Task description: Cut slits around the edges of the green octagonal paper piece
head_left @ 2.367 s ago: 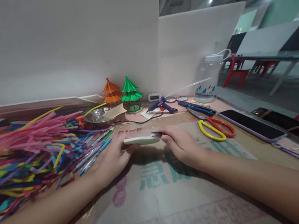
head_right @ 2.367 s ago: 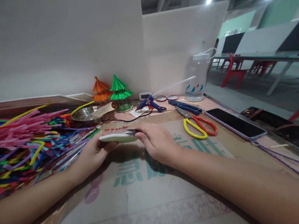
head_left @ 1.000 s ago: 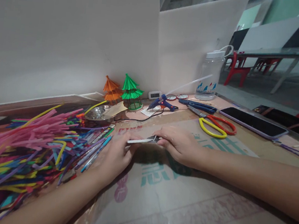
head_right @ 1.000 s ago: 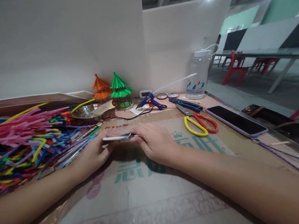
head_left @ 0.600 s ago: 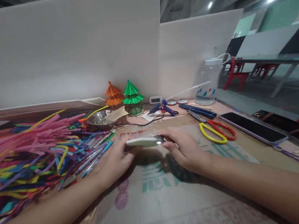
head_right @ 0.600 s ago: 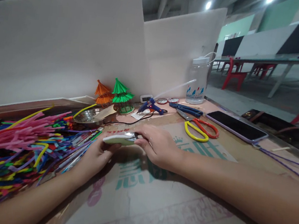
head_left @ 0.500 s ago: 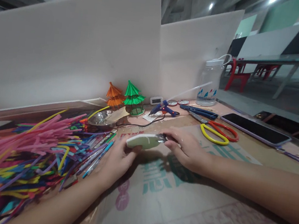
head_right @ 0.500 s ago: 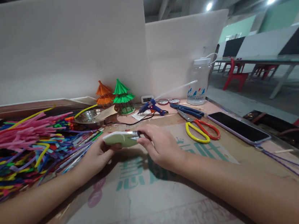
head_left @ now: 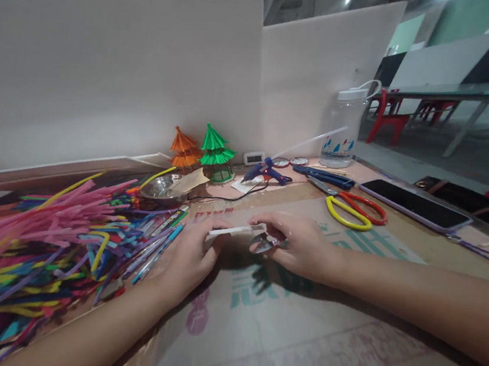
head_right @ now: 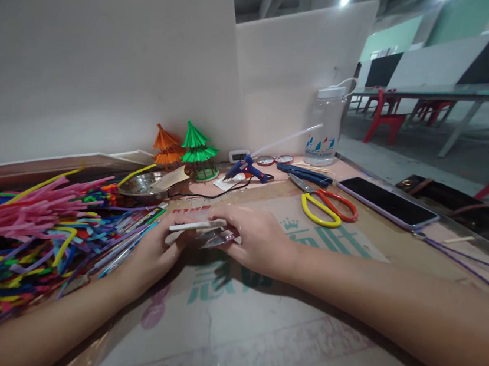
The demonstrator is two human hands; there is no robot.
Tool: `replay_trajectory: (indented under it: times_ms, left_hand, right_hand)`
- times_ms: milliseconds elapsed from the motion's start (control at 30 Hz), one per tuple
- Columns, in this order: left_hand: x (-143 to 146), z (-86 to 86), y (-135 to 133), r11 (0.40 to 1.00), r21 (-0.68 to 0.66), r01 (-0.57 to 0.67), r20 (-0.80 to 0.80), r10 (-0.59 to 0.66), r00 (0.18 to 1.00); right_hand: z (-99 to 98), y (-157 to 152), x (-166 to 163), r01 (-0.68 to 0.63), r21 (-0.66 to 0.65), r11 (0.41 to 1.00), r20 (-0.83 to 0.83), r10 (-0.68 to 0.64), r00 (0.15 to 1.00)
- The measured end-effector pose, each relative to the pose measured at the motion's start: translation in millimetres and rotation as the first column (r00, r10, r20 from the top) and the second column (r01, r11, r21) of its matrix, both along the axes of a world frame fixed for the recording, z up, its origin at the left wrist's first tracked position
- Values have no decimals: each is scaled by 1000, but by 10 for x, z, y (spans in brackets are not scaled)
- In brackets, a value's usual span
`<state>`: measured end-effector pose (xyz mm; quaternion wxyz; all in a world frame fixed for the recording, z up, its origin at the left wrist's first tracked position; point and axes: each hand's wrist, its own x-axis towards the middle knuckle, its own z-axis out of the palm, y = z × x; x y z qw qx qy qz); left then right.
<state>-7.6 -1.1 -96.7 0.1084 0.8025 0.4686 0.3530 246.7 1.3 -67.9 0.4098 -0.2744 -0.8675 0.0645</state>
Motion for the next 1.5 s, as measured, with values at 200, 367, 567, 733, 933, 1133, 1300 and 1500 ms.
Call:
replay_trajectory:
  times_ms: [200, 367, 567, 733, 933, 1133, 1300, 1500]
  left_hand:
    - [8, 27, -37, 1000, -2, -14, -113, 14, 993]
    - [20, 35, -45, 998, -42, -53, -144, 47, 989]
    - [28, 74, -59, 998, -36, -42, -194, 34, 980]
    - [37, 88, -65, 996, -55, -76, -157, 67, 985]
    - [18, 66, -39, 999, -32, -41, -161, 35, 986]
    - [-46, -11, 19, 999, 27, 31, -143, -27, 989]
    - [-43, 2, 29, 997, 52, 57, -145, -49, 988]
    - [-35, 10, 35, 998, 43, 51, -158, -44, 987]
  right_hand:
    - [-20, 32, 5, 2, 53, 999, 23, -3, 1000]
    - [18, 49, 21, -12, 108, 994, 15, 10, 1000]
    - [45, 56, 20, -5, 165, 986, 93, -11, 996]
    - [3, 79, 60, 37, 58, 998, 61, -40, 997]
    - [-52, 87, 60, 23, 56, 998, 50, -26, 998]
    - [-51, 81, 58, -36, 55, 998, 20, 35, 999]
    - [-42, 84, 55, -33, 35, 999, 20, 32, 999]
    - [-34, 47, 31, -99, 59, 993, 3, 99, 995]
